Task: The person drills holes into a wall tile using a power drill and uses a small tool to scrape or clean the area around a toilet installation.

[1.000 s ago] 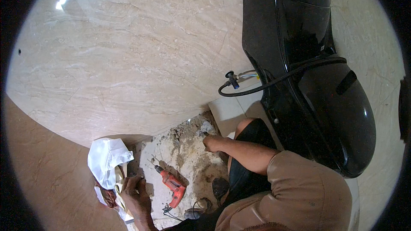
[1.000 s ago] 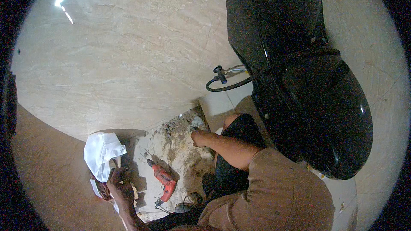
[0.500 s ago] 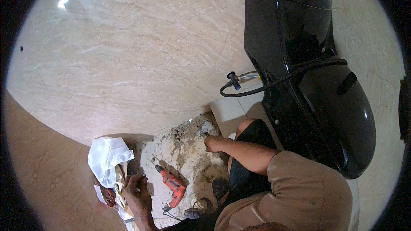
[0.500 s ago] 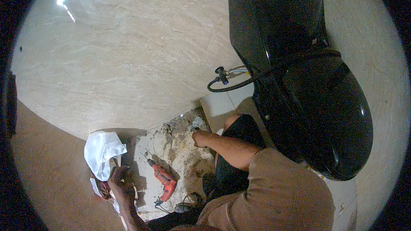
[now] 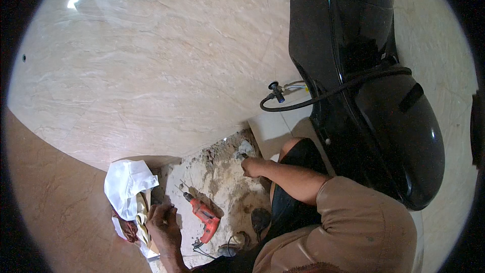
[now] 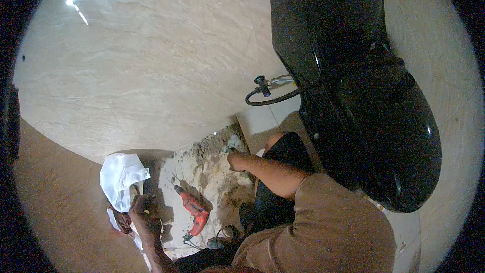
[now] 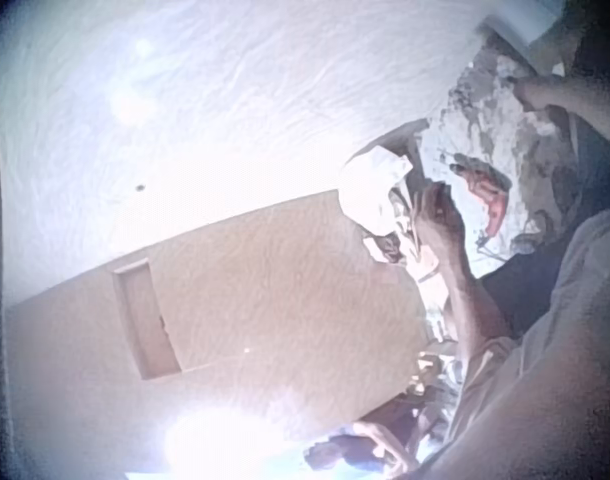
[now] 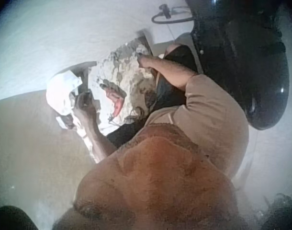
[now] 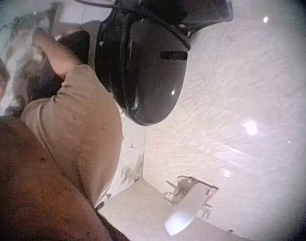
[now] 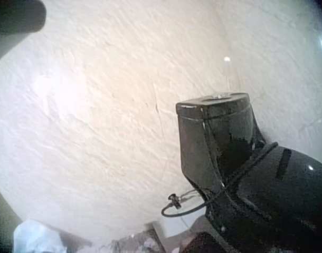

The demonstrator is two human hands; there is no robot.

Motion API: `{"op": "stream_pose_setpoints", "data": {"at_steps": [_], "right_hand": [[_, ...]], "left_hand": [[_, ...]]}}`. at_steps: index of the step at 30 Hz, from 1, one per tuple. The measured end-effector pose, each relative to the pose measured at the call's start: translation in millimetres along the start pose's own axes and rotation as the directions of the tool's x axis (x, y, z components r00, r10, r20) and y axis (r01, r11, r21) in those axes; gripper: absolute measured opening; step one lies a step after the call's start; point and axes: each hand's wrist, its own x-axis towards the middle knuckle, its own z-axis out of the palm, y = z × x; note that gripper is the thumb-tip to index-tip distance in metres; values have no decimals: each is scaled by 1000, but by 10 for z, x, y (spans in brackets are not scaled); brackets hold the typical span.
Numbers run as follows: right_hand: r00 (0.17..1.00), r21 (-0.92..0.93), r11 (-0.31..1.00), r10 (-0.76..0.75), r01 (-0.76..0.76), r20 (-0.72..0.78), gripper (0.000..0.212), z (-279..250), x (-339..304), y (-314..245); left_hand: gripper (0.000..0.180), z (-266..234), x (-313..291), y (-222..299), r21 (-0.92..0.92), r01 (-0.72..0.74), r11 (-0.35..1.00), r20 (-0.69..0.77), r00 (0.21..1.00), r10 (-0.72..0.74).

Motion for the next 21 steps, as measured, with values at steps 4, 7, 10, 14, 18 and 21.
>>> {"op": "stream_pose_setpoints", "data": {"at_steps": [4, 7, 10, 14, 18, 21], "right_hand": [[999, -19, 999, 34, -33, 29, 33, 15, 36, -42], [999, 36, 998, 53, -53, 7, 33, 3, 8, -41], [996, 86, 994, 64, -69, 61, 33, 37, 50, 28], [998, 32, 998, 46, -47, 45, 32, 77, 84, 42], [999, 63, 997, 44, -44, -2, 32, 78, 66, 15], [999, 24, 999, 45, -45, 15, 31, 41, 48, -8]], "left_hand": [[14, 1, -15, -51, 29, -26, 999, -1, 1000, 26], [15, -2, -31, -63, 14, -17, 1000, 6, 1000, 17], [14, 17, -28, 3, -38, 5, 999, -8, 1000, -5], [14, 20, -34, -38, 9, 9, 1000, 13, 1000, -9], [13, 15, -44, -74, 6, 24, 1000, 14, 1000, -24], [13, 24, -45, -125, 26, -19, 999, 7, 1000, 19]]}}
